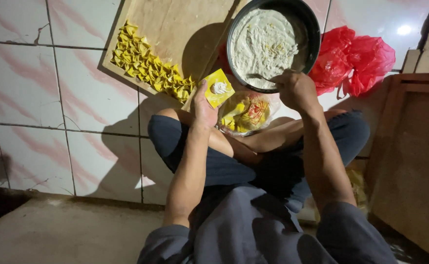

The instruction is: The person is manually preparing dumplings by placing filling on wrappers and folding them into shape.

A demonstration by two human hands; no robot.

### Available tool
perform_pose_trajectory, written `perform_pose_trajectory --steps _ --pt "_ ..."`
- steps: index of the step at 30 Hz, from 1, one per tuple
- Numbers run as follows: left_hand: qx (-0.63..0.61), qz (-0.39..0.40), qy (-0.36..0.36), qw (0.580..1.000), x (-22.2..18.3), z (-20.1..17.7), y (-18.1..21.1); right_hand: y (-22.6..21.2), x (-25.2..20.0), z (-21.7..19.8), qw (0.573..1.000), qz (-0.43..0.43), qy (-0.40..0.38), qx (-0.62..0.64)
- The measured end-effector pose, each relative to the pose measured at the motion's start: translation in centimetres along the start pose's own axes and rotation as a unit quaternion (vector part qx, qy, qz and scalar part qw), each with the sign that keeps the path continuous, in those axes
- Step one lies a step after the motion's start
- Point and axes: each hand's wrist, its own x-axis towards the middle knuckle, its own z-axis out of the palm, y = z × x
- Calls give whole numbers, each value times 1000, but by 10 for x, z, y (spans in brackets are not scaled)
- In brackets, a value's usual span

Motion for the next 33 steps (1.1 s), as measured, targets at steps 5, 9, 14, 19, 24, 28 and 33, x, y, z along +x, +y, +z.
perform_pose_trajectory --steps 5,9,14,19,24,28,33 --pt "1 2 10 1000 0 4 -3 -6 -5 9 995 56 -72 34" --pt "-1 12 7 1000 1 -1 -4 -26 -4 -44 984 62 -78 146" --pt "4 17 14 1000 -3 5 -8 -24 -22 -68 925 108 -64 358" --pt "-15 31 -4 999 -8 26 -14 -45 -38 -76 896 129 1 424" --pt "-6 22 -35 999 -1 33 -26 -51 -52 -62 910 73 75 402" --pt "-30 -37 -20 999 -1 41 -33 -66 -60 -37 909 -17 148 389" --pt "-36 -49 -19 998 -5 52 -38 -57 -69 1 921 -71 190 333"
